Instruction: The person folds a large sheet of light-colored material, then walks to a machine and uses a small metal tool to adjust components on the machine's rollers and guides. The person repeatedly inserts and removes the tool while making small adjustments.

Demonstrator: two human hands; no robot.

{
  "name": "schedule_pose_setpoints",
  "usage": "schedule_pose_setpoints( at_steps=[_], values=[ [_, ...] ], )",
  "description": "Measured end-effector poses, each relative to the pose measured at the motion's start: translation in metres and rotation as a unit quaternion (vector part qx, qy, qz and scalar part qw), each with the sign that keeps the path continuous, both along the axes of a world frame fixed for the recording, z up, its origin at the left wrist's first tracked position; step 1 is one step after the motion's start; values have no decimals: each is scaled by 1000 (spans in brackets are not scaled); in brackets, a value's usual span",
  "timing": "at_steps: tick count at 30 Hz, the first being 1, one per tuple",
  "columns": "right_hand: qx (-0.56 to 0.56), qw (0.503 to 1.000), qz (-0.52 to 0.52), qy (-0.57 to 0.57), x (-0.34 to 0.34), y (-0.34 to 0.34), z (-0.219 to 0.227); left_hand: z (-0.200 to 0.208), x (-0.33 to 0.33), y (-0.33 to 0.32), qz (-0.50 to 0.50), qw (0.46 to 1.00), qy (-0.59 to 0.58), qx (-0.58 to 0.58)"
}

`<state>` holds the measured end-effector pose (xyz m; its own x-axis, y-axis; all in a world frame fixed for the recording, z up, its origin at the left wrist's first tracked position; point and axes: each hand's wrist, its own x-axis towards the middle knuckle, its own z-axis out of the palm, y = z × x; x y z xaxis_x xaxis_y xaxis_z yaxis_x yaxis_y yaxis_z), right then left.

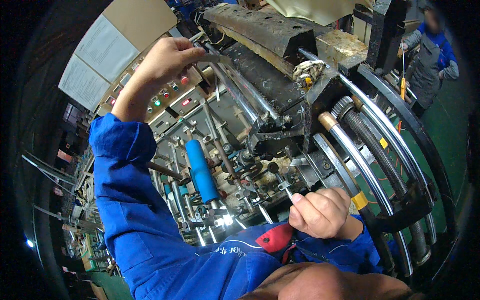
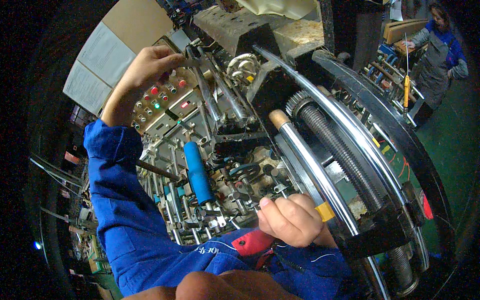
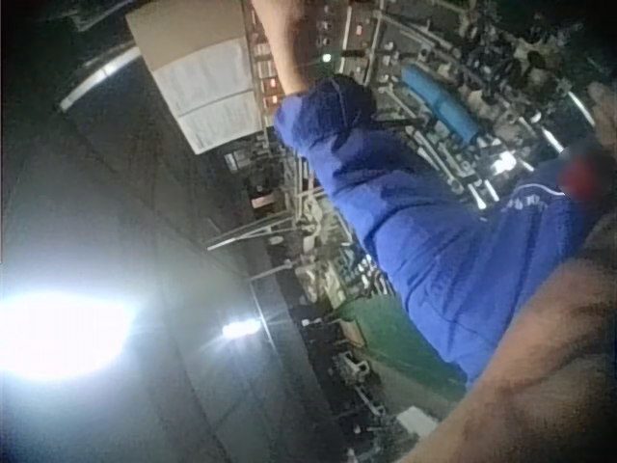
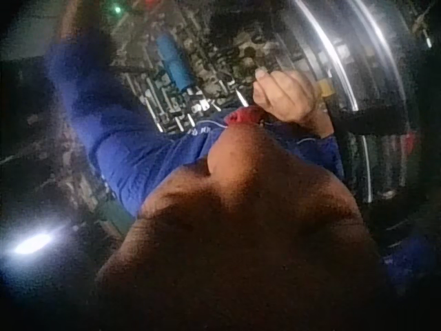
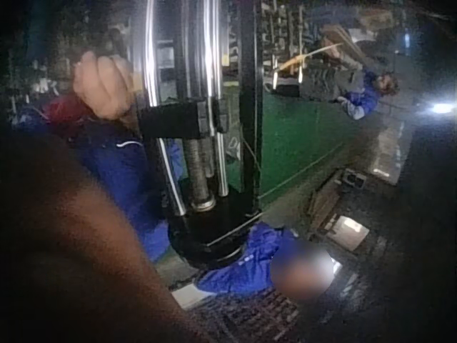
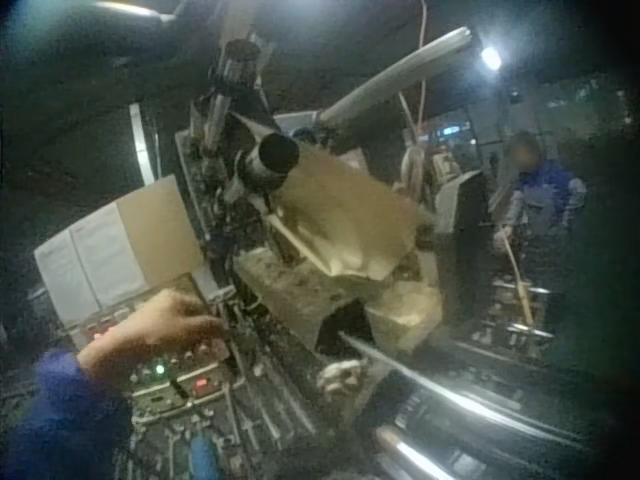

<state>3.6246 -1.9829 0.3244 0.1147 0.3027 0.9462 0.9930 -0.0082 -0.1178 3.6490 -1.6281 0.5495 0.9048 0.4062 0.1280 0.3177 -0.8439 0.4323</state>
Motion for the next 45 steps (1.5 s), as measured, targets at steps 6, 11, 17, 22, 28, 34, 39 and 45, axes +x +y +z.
schedule_pose_setpoints(
  at_steps=[6, 11, 17, 22, 28, 34, 39, 45],
  values=[
    [-1, 1000, 12, 3, 1, 0, 1, -15, 19, 2, -35, 997, -4, 62],
    [-8, 1000, 10, -3, 1, -1, 3, -41, 43, 1, -52, 995, -22, 82],
    [-8, 1000, 7, -4, 1, 0, 3, -49, 54, -3, -68, 979, 22, 191],
    [-5, 1000, 6, -5, 1, 0, 2, -52, 58, -3, -93, 974, 46, 199],
    [-10, 1000, 12, -8, 2, 0, 2, -51, 54, -1, -124, 989, 31, 79],
    [-20, 1000, 3, -15, 2, -2, 4, -51, 53, 2, -127, 991, 49, 22],
    [-21, 1000, 7, -11, 2, 0, 3, -51, 55, 5, -147, 987, 62, 25],
    [-14, 1000, 1, -14, 2, 0, 1, -45, 56, -5, -164, 981, 92, 53]
  ],
)
